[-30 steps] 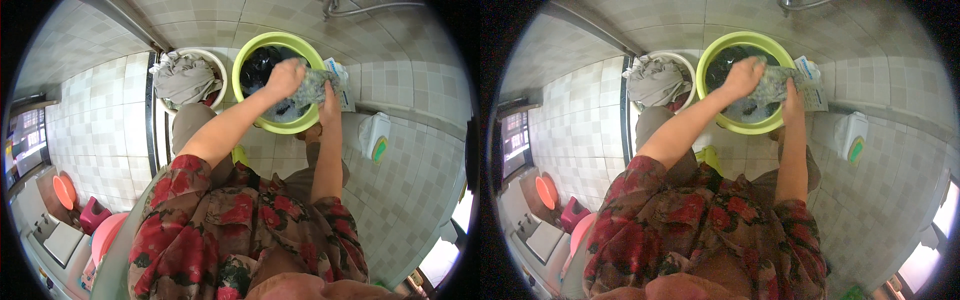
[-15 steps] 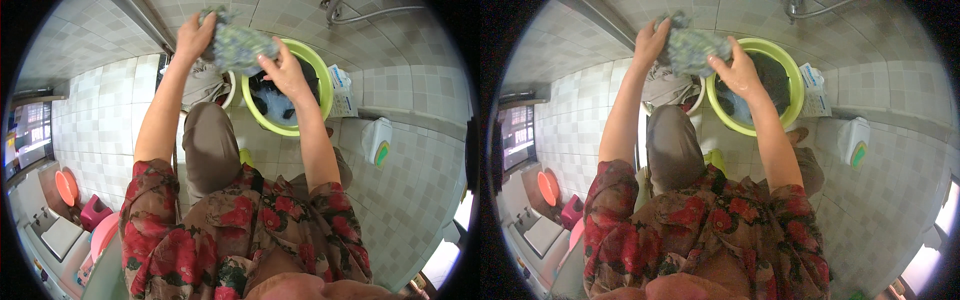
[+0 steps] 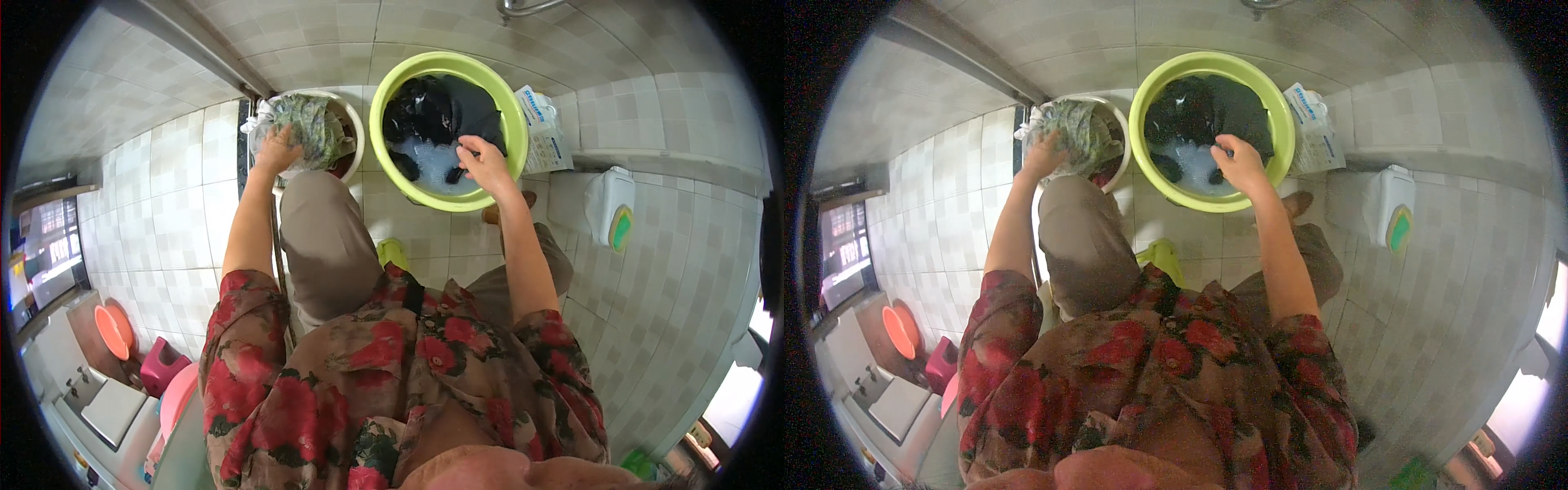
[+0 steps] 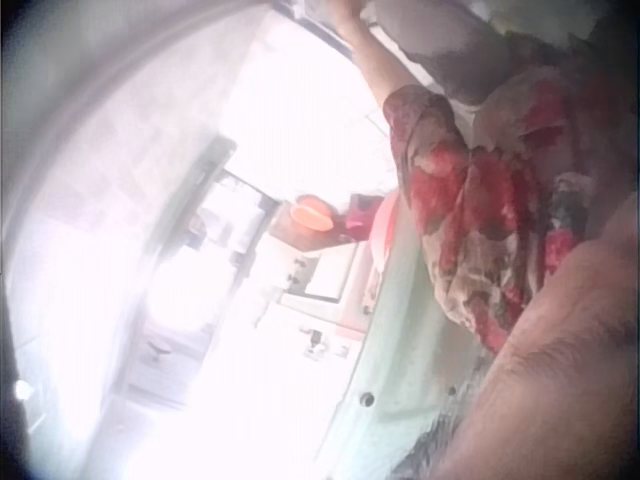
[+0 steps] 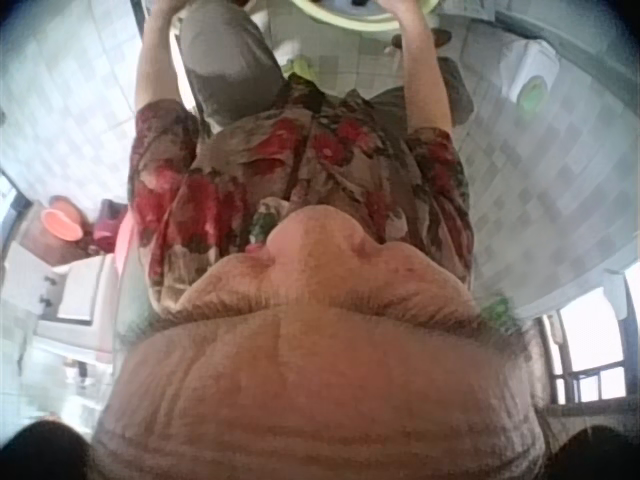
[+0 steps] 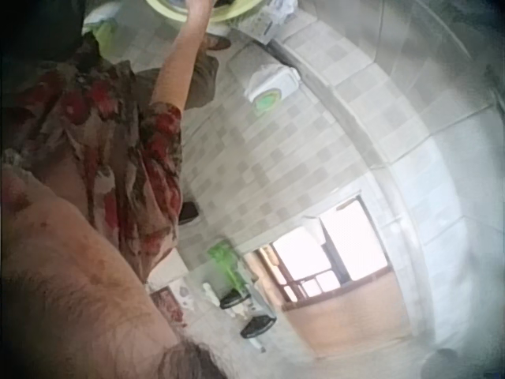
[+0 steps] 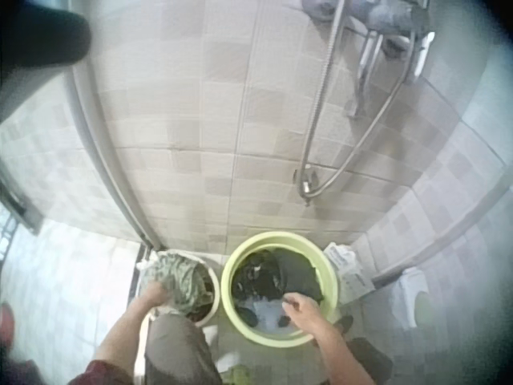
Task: The person hand-washes clothes in a bucket of soapy water by scrubbing them against each other, wrings out each item, and places them into a separate laundry basket. The person then lifts the bucket and pours out the remaining water.
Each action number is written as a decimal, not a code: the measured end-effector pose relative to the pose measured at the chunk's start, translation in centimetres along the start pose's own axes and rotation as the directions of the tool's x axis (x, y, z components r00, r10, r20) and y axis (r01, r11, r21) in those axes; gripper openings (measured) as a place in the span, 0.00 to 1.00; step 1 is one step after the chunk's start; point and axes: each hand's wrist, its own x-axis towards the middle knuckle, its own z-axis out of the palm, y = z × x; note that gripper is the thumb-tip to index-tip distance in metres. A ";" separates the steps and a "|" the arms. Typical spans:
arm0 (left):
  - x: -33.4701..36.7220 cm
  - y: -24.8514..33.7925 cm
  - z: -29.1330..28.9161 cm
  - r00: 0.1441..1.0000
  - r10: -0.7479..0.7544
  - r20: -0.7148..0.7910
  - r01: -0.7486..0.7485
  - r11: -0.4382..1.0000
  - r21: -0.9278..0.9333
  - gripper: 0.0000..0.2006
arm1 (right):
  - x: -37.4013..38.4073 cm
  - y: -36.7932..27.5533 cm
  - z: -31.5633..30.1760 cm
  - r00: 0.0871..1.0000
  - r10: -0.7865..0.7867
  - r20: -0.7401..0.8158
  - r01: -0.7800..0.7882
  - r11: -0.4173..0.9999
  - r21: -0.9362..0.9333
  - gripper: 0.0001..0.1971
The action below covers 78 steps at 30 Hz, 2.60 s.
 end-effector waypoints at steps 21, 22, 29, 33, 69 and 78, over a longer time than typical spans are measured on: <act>-0.4 26.0 -4.5 0.931 0.350 0.106 -0.316 0.915 -0.253 0.17 | 5.2 0.0 -4.6 0.950 -0.281 -0.134 0.195 0.872 -0.448 0.23; -0.3 25.4 -4.0 0.943 0.281 0.180 -0.267 0.959 -0.097 0.17 | 6.1 -1.2 -4.7 0.961 -0.268 -0.067 0.201 0.845 -0.496 0.24; 0.8 26.4 -2.6 0.941 0.252 0.226 -0.271 0.961 0.054 0.22 | 10.8 -2.3 0.4 0.975 0.103 0.198 0.084 0.656 -0.751 0.39; 1.1 27.4 -2.2 0.894 0.307 0.325 -0.342 0.938 0.053 0.20 | 12.1 0.2 3.4 0.953 0.251 0.170 -0.047 0.675 -0.737 0.38; 0.4 28.5 -3.3 0.830 0.331 0.449 -0.417 0.903 0.104 0.19 | 8.0 8.1 6.4 0.892 0.453 -0.011 -0.449 0.887 0.113 0.19; 0.3 28.8 -3.6 0.876 0.328 0.355 -0.376 0.924 0.073 0.25 | -0.3 -0.8 2.2 0.998 -0.012 0.060 0.025 0.976 -0.215 0.17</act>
